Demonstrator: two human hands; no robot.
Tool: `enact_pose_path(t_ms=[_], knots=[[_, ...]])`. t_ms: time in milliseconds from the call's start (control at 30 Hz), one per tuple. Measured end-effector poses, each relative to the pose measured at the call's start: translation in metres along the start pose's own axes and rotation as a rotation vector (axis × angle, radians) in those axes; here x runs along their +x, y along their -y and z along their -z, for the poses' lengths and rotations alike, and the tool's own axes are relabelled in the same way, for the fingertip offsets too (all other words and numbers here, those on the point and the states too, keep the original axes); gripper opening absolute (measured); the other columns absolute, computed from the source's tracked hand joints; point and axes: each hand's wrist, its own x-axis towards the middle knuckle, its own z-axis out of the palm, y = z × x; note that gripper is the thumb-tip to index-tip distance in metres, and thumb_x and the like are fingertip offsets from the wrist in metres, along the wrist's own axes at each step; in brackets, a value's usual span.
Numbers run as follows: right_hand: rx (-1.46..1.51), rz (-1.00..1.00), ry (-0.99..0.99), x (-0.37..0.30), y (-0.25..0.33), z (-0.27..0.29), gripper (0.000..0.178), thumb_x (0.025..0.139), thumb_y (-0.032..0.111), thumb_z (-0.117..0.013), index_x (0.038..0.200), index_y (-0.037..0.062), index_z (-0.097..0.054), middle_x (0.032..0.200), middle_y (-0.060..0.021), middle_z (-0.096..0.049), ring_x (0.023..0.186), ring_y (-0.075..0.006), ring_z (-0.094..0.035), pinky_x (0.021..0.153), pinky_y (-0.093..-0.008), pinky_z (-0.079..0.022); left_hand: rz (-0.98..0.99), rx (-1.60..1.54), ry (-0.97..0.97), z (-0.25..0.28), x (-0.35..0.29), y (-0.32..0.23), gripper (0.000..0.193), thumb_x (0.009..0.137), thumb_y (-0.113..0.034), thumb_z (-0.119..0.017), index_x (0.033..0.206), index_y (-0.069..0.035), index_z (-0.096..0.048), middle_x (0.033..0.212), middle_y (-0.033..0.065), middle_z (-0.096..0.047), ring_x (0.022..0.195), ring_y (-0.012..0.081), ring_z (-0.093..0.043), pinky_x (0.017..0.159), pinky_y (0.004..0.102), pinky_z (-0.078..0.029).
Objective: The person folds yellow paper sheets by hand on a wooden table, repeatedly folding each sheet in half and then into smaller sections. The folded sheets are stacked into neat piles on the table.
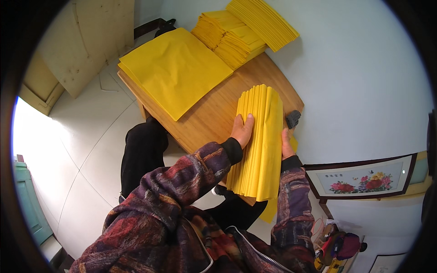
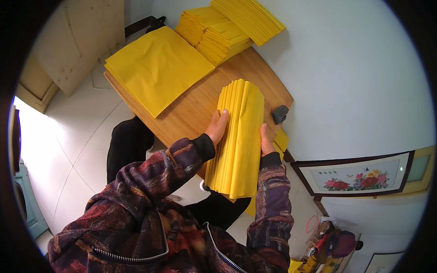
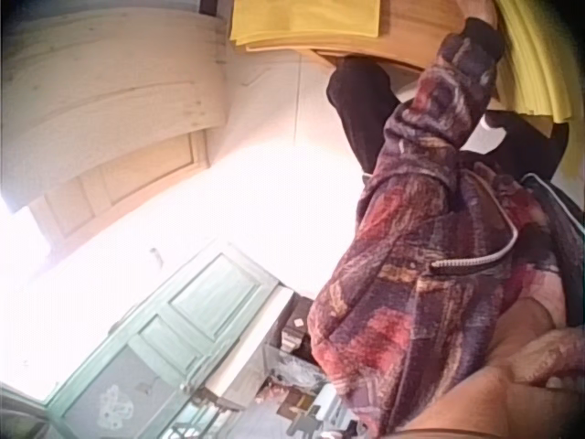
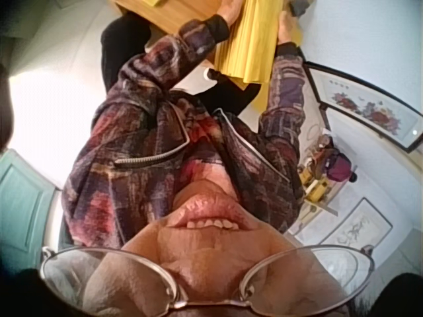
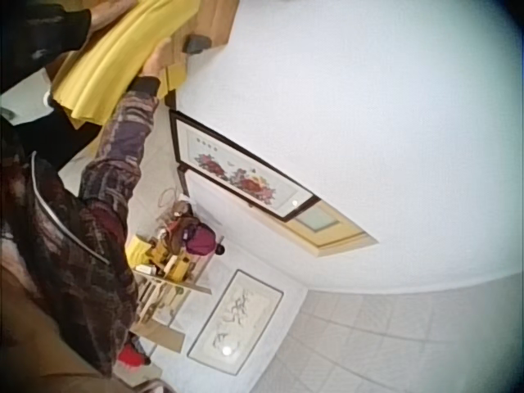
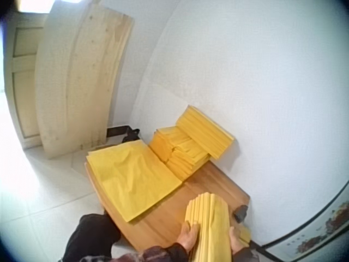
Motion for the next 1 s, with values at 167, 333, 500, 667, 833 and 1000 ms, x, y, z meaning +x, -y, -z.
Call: enact_pose_path(t_ms=[167,333,500,667,833,1000], knots=[[-0.046,0.021,-0.002,0.001,0.000,0.001,0.079,0.085,0.066,-0.052,0.138,0.0084,-0.043,0.132,-0.0094,-0.052,0.115,-0.0220,-0.052,0.094,-0.0342,-0.047,0.201,-0.015,0.252,0.014,0.007,0.000,0.076,0.099,-0.050,-0.036,0.149,0.000,-0.008,0.155,0.0157,-0.018,0.141,0.0254,-0.020,0.113,0.0329,-0.020],[-0.117,0.062,0.002,0.001,0.001,0.004,0.074,0.089,0.062,-0.049,0.138,0.0065,-0.042,0.133,-0.0099,-0.052,0.115,-0.0212,-0.053,0.095,-0.0337,-0.047,0.106,0.003,0.210,0.017,0.010,0.010,0.073,0.100,-0.049,-0.034,0.150,-0.003,-0.009,0.156,0.0124,-0.017,0.143,0.0240,-0.017,0.113,0.0324,-0.019],[-0.373,0.188,0.078,-0.004,0.017,0.008,0.067,0.095,0.050,-0.049,0.140,0.0012,-0.038,0.137,-0.0132,-0.048,0.122,-0.0210,-0.049,0.102,-0.0330,-0.040,0.150,-0.190,0.320,0.028,0.013,0.007,0.066,0.101,-0.047,-0.032,0.149,-0.005,-0.018,0.154,0.0076,-0.023,0.141,0.0195,-0.021,0.113,0.0305,-0.019],[-0.998,0.440,-0.198,-0.018,0.032,-0.017,0.060,0.100,0.039,-0.044,0.142,-0.0022,-0.032,0.147,-0.0185,-0.035,0.136,-0.0263,-0.034,0.111,-0.0345,-0.027,0.026,-0.056,0.252,0.020,0.016,0.007,0.069,0.100,-0.046,-0.038,0.148,-0.002,-0.018,0.152,0.0139,-0.024,0.140,0.0241,-0.022,0.113,0.0323,-0.019],[-1.256,0.589,-0.205,-0.002,0.029,-0.060,0.054,0.100,0.033,-0.041,0.141,0.0001,-0.034,0.148,-0.0215,-0.032,0.138,-0.0332,-0.028,0.114,-0.0378,-0.021,-0.085,0.156,0.161,0.009,0.017,0.016,0.070,0.097,-0.043,-0.046,0.146,0.002,-0.023,0.150,0.0249,-0.023,0.143,0.0340,-0.017,0.115,0.0378,-0.015],[-1.328,0.667,-0.263,0.012,0.021,-0.065,0.051,0.098,0.030,-0.042,0.140,0.0008,-0.037,0.146,-0.0233,-0.033,0.136,-0.0373,-0.029,0.113,-0.0414,-0.022,-0.173,0.229,0.141,0.006,0.020,0.020,0.069,0.096,-0.044,-0.047,0.144,0.002,-0.027,0.149,0.0271,-0.024,0.142,0.0378,-0.016,0.115,0.0397,-0.015]])
